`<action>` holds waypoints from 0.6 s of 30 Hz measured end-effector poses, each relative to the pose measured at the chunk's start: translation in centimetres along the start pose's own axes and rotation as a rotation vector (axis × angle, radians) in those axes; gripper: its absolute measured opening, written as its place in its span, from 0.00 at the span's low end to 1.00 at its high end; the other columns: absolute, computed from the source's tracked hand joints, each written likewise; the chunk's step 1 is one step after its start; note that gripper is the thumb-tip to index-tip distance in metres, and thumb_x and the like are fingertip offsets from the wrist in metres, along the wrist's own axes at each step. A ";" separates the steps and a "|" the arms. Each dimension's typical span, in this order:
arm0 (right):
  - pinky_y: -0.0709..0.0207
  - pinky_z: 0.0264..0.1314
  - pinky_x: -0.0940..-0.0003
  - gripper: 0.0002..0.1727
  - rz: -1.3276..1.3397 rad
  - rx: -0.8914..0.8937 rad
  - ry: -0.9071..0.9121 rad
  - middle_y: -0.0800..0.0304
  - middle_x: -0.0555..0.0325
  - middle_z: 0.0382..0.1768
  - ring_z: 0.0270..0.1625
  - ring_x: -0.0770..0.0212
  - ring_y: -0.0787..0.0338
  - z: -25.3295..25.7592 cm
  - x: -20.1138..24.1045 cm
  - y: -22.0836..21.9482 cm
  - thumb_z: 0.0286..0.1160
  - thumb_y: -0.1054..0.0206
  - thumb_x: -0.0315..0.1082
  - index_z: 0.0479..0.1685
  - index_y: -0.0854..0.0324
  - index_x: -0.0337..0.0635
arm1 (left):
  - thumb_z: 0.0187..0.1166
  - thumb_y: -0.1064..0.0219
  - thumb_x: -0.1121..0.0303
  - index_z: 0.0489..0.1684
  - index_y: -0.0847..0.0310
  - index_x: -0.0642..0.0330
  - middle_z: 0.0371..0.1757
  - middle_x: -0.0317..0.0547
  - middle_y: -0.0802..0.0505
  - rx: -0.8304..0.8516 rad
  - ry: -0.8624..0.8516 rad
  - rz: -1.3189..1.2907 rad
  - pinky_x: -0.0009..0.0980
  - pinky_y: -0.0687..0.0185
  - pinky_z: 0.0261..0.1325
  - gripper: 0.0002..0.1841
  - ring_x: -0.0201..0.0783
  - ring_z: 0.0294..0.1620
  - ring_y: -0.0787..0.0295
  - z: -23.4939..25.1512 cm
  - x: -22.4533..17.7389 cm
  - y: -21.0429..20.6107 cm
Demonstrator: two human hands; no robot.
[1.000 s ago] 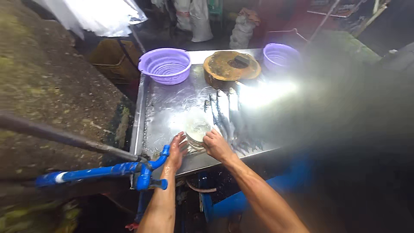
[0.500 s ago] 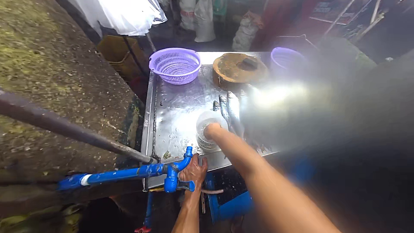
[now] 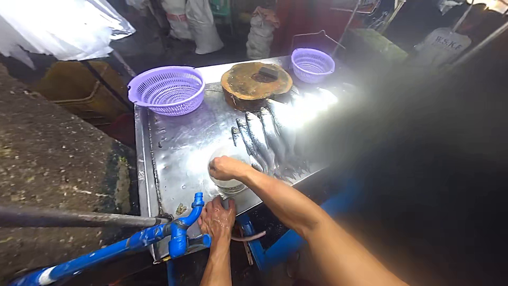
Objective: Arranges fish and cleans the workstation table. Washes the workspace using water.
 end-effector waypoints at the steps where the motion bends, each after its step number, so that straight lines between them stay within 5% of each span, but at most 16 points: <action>1: 0.19 0.56 0.39 0.20 -0.042 -0.025 0.029 0.09 0.42 0.49 0.57 0.44 0.10 -1.4 0.6 0.3 0.89 0.47 0.44 0.50 0.15 0.37 | 0.77 0.38 0.43 0.67 0.14 0.55 0.67 0.60 0.12 0.010 0.011 -0.002 0.67 0.34 0.74 0.29 0.64 0.73 0.21 0.1 0.1 0.0; 3: 0.25 0.65 0.35 0.29 -0.172 -0.032 0.057 0.09 0.45 0.53 0.64 0.44 0.12 -4.7 1.7 0.2 0.90 0.52 0.55 0.50 0.14 0.40 | 0.78 0.37 0.43 0.72 0.18 0.56 0.71 0.61 0.14 0.052 0.043 -0.007 0.67 0.38 0.77 0.31 0.65 0.77 0.24 0.1 0.3 0.0; 5: 0.40 0.80 0.27 0.34 -0.274 0.000 0.039 0.10 0.48 0.60 0.74 0.44 0.18 -7.5 1.7 -0.4 0.88 0.53 0.64 0.53 0.13 0.43 | 0.79 0.36 0.44 0.72 0.18 0.56 0.71 0.61 0.14 0.068 0.061 0.008 0.66 0.35 0.76 0.30 0.64 0.77 0.24 0.2 0.2 0.2; 8: 0.60 0.87 0.21 0.23 -0.327 -0.051 0.037 0.13 0.49 0.67 0.81 0.40 0.26 -9.8 0.4 -1.6 0.81 0.37 0.54 0.58 0.13 0.44 | 0.79 0.37 0.45 0.74 0.19 0.55 0.72 0.58 0.14 0.058 0.090 0.016 0.63 0.33 0.75 0.30 0.61 0.76 0.22 0.1 0.3 0.4; 13: 0.51 0.87 0.26 0.21 -0.269 -0.355 0.073 0.19 0.53 0.77 0.88 0.44 0.33 -12.4 -2.6 -0.5 0.75 0.33 0.45 0.65 0.13 0.54 | 0.79 0.39 0.48 0.76 0.20 0.54 0.74 0.55 0.14 0.058 0.123 -0.004 0.61 0.35 0.79 0.30 0.57 0.79 0.23 0.0 0.0 0.8; 18: 0.54 0.86 0.23 0.17 -0.331 -0.242 0.132 0.14 0.56 0.71 0.88 0.44 0.34 -11.6 -4.0 -0.4 0.77 0.36 0.46 0.59 0.12 0.52 | 0.79 0.40 0.46 0.78 0.22 0.52 0.74 0.52 0.14 0.111 0.160 -0.005 0.58 0.35 0.80 0.31 0.54 0.79 0.23 0.3 0.1 0.4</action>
Point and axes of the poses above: each hand's wrist, its own z-axis towards the middle knuckle, its own y-axis out of the back of the hand, x = y × z, the point moved 9 cm from there along z, towards the middle knuckle
